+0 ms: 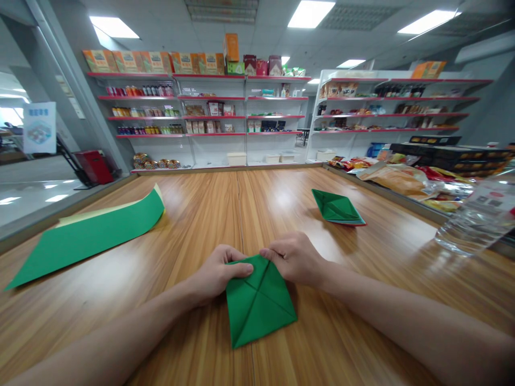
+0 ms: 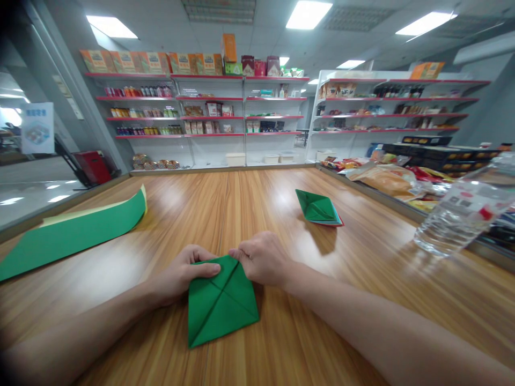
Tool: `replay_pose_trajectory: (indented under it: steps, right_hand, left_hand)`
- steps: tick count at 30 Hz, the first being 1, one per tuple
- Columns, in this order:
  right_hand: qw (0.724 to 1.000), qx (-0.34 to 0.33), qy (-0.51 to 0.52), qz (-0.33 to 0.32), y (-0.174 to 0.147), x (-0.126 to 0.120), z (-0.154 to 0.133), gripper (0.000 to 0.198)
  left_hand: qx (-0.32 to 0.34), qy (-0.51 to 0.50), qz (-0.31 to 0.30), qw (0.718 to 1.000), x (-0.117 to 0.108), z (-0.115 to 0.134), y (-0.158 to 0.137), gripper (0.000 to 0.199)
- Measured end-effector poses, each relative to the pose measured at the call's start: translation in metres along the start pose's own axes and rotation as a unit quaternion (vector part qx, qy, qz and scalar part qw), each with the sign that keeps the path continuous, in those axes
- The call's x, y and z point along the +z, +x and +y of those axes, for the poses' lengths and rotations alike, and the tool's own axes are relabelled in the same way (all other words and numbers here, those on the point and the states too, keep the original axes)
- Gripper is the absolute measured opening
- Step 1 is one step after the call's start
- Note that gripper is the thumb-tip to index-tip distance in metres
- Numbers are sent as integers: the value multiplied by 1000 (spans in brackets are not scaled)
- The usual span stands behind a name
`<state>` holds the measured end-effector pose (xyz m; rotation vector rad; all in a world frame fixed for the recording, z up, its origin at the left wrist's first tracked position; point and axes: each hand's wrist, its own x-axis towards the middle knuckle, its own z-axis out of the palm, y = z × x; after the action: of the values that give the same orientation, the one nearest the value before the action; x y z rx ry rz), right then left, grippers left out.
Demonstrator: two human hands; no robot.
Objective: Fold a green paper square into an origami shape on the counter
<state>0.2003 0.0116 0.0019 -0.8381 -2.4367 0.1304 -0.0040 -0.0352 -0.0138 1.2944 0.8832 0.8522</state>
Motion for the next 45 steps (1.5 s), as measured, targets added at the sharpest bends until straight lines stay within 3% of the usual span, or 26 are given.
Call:
replay_pose_trajectory:
  steps: [3,5,8,10,15,17,19,22,23,26,30,33,35,38,40,42,45]
  right_hand:
    - [1000,2,-21,12,-1,0,-1,43]
    - [997,45,62,-28,-2,4,1,46]
    - [962,116,216,-121,-1,8,4,51]
    - [948,134,248,-147,0,9,4,52]
    - [982,110,145,-58,-1,5,-2,49]
    - [971,127,195,-49,-1,6,-2,48]
    - [923,178,334,-71,0,9,1,46]
    - [800,246,540,-91,2,12,6,44]
    - [770,257,577,-93,3,12,7,43]
    - [736,263,611,-126,2,10,8,38]
    - [723,226,621,-202,1,4,6,33]
    - [733,202,613,-215,0,2,2,31]
    - [762,197,582,-204,-1,2,-1,27]
    - [837,177,495,-152,-3,4,-8,23]
    - [863,169,459,-124,-4,5,-10,24]
    - [847,179,483,-132,-3,5,-10,23]
    - [788,204,551,-181,-1,3,-7,28]
  left_hand:
    - [1,-7,-2,1000,0,-1,-1,29]
    - [2,6,-7,1000,1,0,-2,28]
    - [4,23,-4,1000,1,2,-2,28]
    - [5,33,-4,999,1,2,-2,28]
    - [3,36,-4,999,2,3,-1,28]
    - [2,18,1,1000,3,2,0,29]
    - [16,0,26,1000,4,1,0,30]
    - [56,-7,88,995,8,1,1,31]
    - [66,5,100,993,9,2,1,32]
    - [75,74,88,991,14,5,-1,37]
    - [77,138,62,986,17,10,-5,42]
    - [76,150,52,984,17,11,-7,42]
    - [73,157,42,984,16,11,-7,42]
    - [74,166,42,982,15,10,-7,40]
    - [78,172,47,981,15,10,-7,39]
    - [82,179,51,979,15,11,-7,40]
    - [82,188,54,977,15,11,-8,42]
